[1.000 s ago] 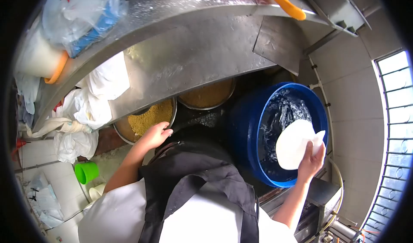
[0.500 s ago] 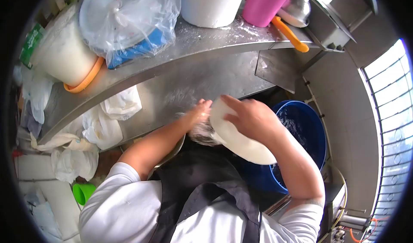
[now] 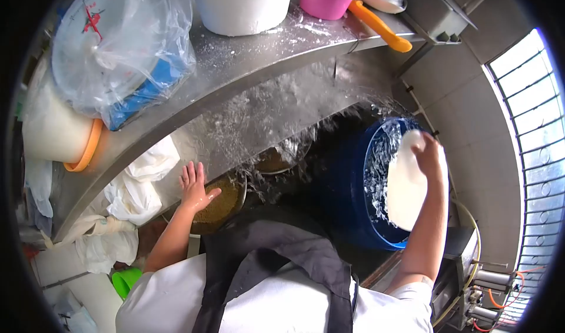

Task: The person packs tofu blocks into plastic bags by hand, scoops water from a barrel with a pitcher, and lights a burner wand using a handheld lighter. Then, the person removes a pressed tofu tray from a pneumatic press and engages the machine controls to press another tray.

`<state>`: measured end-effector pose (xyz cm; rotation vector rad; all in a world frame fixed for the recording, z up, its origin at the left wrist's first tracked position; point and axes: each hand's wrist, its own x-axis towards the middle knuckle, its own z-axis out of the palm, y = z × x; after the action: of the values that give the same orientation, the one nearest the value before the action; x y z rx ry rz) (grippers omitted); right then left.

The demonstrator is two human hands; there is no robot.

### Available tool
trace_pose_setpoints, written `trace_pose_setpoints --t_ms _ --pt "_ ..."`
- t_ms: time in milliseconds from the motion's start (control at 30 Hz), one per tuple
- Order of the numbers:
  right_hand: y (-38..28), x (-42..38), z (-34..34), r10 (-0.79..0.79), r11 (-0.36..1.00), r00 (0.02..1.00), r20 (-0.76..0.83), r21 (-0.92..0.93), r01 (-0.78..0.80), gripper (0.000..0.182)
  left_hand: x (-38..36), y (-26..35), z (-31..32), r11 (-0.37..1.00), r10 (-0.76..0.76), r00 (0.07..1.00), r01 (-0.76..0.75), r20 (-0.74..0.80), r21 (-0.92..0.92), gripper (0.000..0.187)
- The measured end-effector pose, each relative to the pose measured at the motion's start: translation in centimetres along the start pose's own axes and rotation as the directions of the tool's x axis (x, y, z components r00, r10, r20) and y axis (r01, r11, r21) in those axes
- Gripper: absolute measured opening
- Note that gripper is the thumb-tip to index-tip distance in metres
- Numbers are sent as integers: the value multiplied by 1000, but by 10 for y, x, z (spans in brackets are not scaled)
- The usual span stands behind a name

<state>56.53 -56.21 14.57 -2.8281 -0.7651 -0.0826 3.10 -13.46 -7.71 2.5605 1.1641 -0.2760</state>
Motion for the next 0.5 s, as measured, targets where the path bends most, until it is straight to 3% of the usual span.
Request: trace_pose_setpoints --t_ms 67,133,200,400,500 --pt "51 -19 39 45 996 998 49 74 -49 62 1 3 4 999 -13 1000 13 -9 -40 121" --pt "57 -39 57 158 987 970 183 -44 -153 69 1 14 -3 998 -60 998 60 -3 5 123" --pt "69 -54 89 214 974 941 261 10 -225 67 4 13 -2 998 -64 998 64 13 17 126" --pt "68 -84 175 402 916 877 263 -117 -384 63 7 14 -3 995 -91 992 86 85 60 127" --pt "71 -80 209 389 921 892 229 -115 -372 57 7 19 -5 988 -137 986 130 96 80 125"
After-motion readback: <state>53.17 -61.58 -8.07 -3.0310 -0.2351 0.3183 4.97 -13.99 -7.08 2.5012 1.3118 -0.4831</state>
